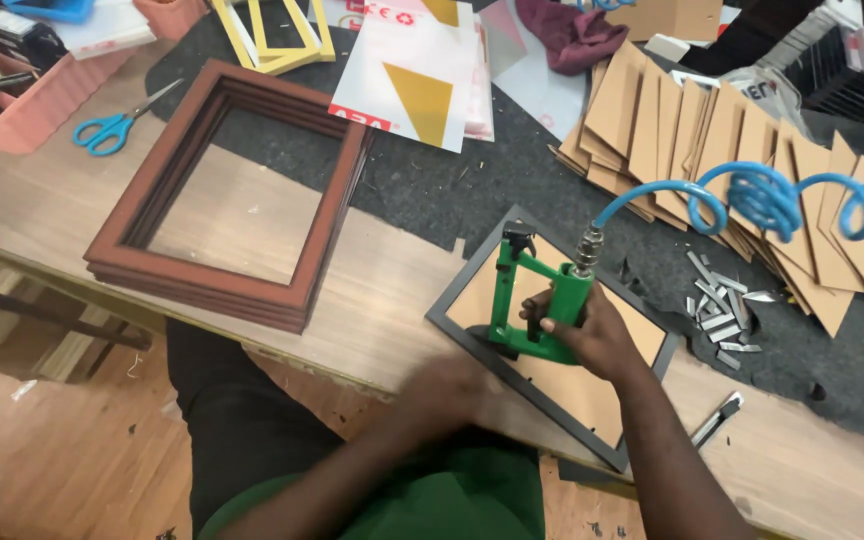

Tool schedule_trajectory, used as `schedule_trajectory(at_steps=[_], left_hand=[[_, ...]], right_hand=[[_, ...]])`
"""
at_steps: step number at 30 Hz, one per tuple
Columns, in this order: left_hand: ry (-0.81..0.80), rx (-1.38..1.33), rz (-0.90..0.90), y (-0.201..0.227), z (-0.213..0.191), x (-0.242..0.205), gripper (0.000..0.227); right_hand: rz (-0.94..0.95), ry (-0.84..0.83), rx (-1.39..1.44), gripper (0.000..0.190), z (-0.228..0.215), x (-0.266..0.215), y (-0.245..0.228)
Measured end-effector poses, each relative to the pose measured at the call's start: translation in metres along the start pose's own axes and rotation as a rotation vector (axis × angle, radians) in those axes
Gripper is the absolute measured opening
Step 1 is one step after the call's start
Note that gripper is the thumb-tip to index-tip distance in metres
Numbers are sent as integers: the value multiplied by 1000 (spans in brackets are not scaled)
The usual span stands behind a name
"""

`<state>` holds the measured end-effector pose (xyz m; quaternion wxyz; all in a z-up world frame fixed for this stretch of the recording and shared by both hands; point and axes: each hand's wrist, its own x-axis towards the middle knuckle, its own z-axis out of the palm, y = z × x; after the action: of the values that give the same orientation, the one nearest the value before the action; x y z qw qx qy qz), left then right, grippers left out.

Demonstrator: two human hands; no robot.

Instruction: The person places a backing board into a picture frame and uses a pneumatic point driver to fasten the backing into the frame, pressing the tool along the frame edges. They flip the frame to position the board, then stack the finished frame onto a growing pile of completed frames on a side table.

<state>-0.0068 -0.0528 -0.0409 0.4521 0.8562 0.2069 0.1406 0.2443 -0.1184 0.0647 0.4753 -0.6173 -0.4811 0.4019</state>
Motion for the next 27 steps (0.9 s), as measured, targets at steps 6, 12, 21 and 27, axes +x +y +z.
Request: schedule_trajectory(at_steps=[6, 12, 21, 27], left_hand=[[632, 153, -5, 5, -80, 23, 34], [520, 171, -50, 12, -78, 35, 22], [557, 208, -35, -5, -70, 41, 24], [538, 182, -24, 14, -82, 30, 22]], right_hand=[[32, -10, -253, 50, -14, 8, -25], [-79, 119, -317, 39, 4, 13, 10], [-75, 253, -538, 61, 33, 22, -19], [-198, 401, -738, 55, -26, 72, -7]])
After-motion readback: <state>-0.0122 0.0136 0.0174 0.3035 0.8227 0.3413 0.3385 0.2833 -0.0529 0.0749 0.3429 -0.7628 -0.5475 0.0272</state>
